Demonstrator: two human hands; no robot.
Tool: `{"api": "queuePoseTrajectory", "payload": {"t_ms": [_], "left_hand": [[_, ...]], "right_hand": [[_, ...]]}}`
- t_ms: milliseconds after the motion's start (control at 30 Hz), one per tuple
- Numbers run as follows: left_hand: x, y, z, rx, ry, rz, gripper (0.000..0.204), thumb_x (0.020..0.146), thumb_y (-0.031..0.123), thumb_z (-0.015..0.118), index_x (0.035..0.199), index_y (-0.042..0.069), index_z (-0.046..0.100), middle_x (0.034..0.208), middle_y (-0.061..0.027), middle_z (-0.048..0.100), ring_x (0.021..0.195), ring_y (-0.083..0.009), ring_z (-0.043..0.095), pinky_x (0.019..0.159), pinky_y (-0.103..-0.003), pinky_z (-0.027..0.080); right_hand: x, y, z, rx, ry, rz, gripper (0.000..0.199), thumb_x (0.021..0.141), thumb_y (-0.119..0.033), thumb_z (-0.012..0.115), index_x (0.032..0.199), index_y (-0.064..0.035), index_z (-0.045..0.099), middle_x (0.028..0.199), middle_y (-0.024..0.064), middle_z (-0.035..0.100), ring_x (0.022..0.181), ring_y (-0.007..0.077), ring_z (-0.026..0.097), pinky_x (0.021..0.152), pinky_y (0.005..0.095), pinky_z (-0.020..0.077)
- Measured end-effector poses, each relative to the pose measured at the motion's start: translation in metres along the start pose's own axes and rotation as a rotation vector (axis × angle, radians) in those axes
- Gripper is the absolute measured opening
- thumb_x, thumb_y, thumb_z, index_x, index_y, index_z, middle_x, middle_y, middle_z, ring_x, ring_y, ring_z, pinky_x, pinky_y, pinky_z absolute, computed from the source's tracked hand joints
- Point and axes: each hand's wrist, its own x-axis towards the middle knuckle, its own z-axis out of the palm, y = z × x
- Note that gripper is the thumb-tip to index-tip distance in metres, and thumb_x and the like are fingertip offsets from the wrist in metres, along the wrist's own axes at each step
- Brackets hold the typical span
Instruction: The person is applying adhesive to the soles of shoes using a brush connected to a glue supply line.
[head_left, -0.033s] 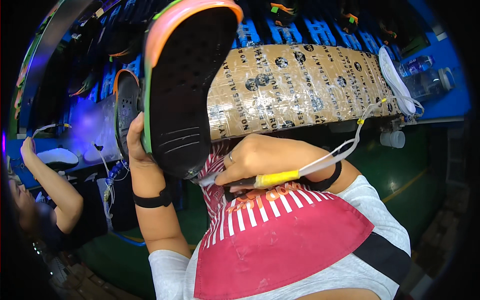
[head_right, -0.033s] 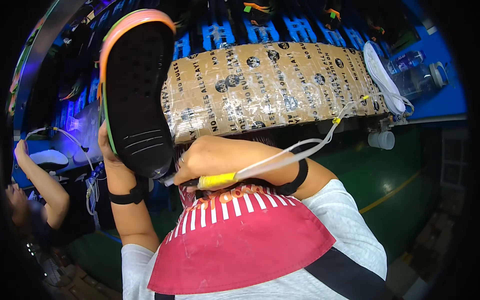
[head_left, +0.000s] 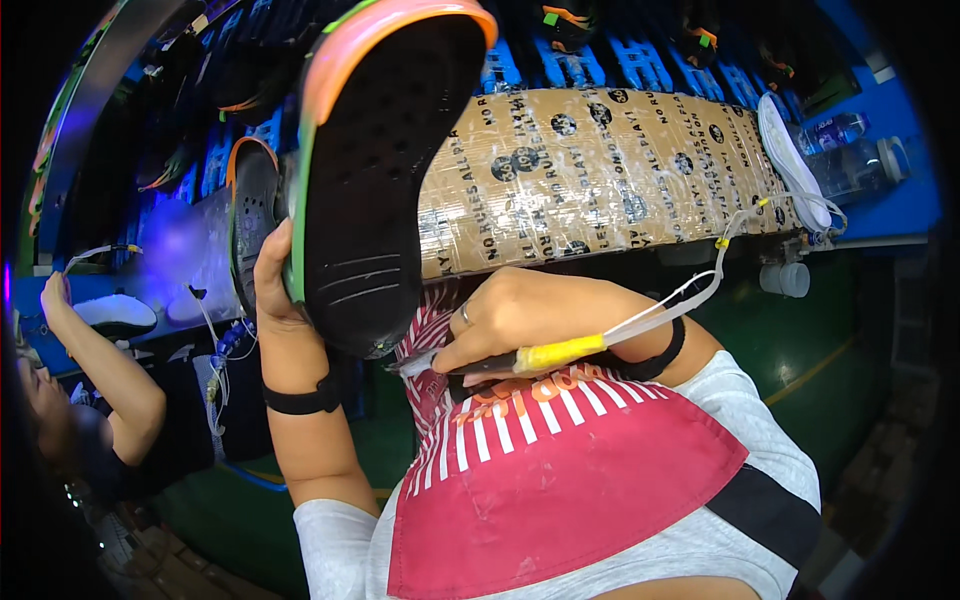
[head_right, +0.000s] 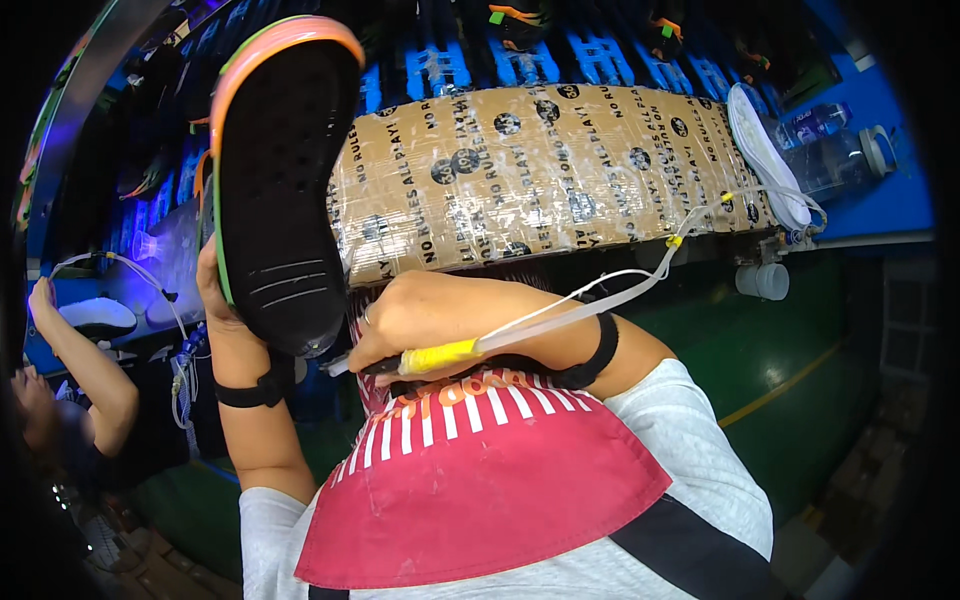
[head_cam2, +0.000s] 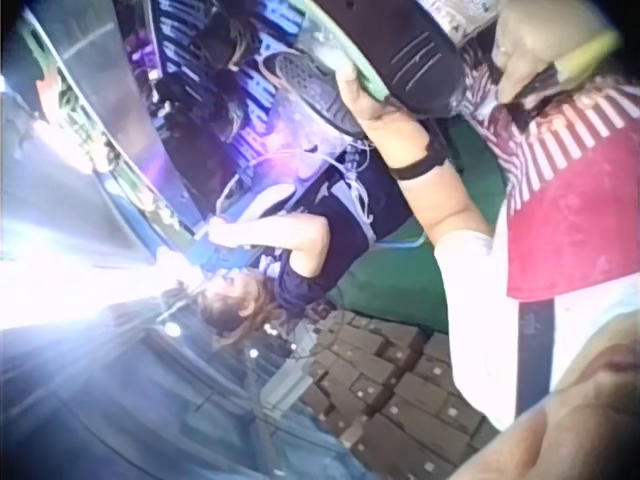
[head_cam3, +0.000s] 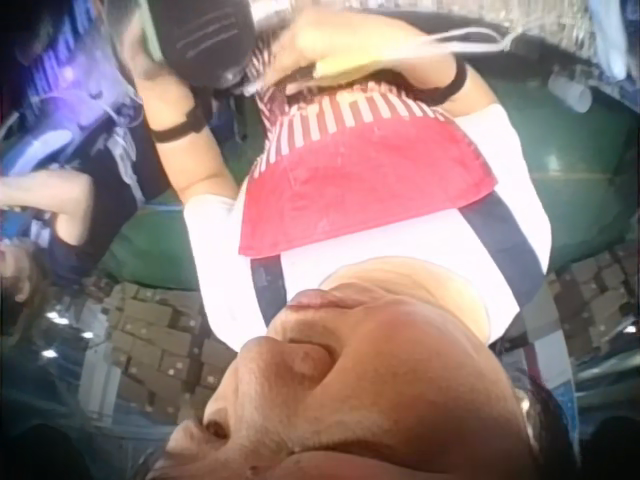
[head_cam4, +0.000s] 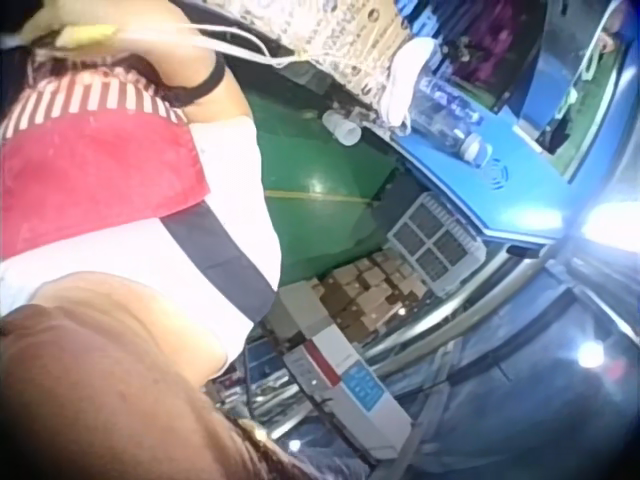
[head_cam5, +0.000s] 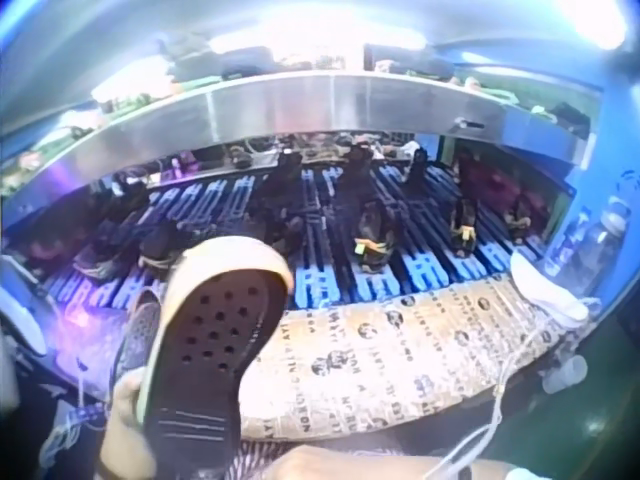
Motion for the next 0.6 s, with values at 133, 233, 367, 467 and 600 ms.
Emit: {"api": "queuePoseTrajectory", "payload": {"t_ms": [133,233,367,467,600], "left_hand": [[0.015,0.008,0.008,0.028,0.008,-0.229,0.044,0.088,0.025,0.043,0.118,-0.007,0.047,0.106,-0.0206,0.059,0.092,-0.0249,0.062,0.083,-0.034,0.051],[0.022,0.011,0.018,0.03,0.139,-0.363,0.039,0.088,0.02,0.045,0.116,-0.007,0.049,0.103,-0.0194,0.061,0.087,-0.0225,0.064,0.079,-0.031,0.052],[0.027,0.016,0.03,0.064,0.055,-0.487,0.036,0.085,0.018,0.052,0.111,-0.007,0.053,0.1,-0.019,0.062,0.084,-0.0207,0.064,0.075,-0.029,0.053],[0.033,0.016,0.036,0.127,0.196,-0.563,0.035,0.086,0.022,0.05,0.107,-0.005,0.056,0.094,-0.0181,0.064,0.077,-0.0229,0.065,0.072,-0.032,0.054],[0.041,0.015,0.043,0.194,0.161,-0.779,0.034,0.084,0.022,0.057,0.105,-0.005,0.057,0.089,-0.0171,0.065,0.072,-0.0209,0.065,0.068,-0.031,0.054]], "right_hand": [[0.005,0.003,0.002,-0.084,0.259,-0.089,0.027,0.072,-0.011,0.063,0.098,-0.0062,0.062,0.066,0.0083,0.054,0.058,0.0246,0.057,0.051,0.0339,0.045],[0.004,0.007,0.011,-0.093,0.14,-0.105,0.029,0.07,-0.01,0.063,0.099,-0.0054,0.062,0.065,0.0082,0.054,0.058,0.0246,0.057,0.052,0.0333,0.0458],[0.0,-0.003,-0.01,0.017,-0.069,-0.045,0.031,0.068,-0.009,0.063,0.099,-0.005,0.062,0.067,0.0091,0.055,0.06,0.0251,0.058,0.054,0.0335,0.0462],[0.002,-0.002,-0.008,-0.027,0.091,-0.086,0.031,0.068,-0.009,0.063,0.099,-0.0058,0.063,0.067,0.009,0.055,0.062,0.0248,0.058,0.054,0.0337,0.0462],[0.002,-0.001,-0.003,-0.148,0.109,-0.071,0.028,0.071,-0.008,0.058,0.098,-0.0065,0.063,0.067,0.0082,0.055,0.065,0.0244,0.059,0.056,0.0336,0.0472]]}}
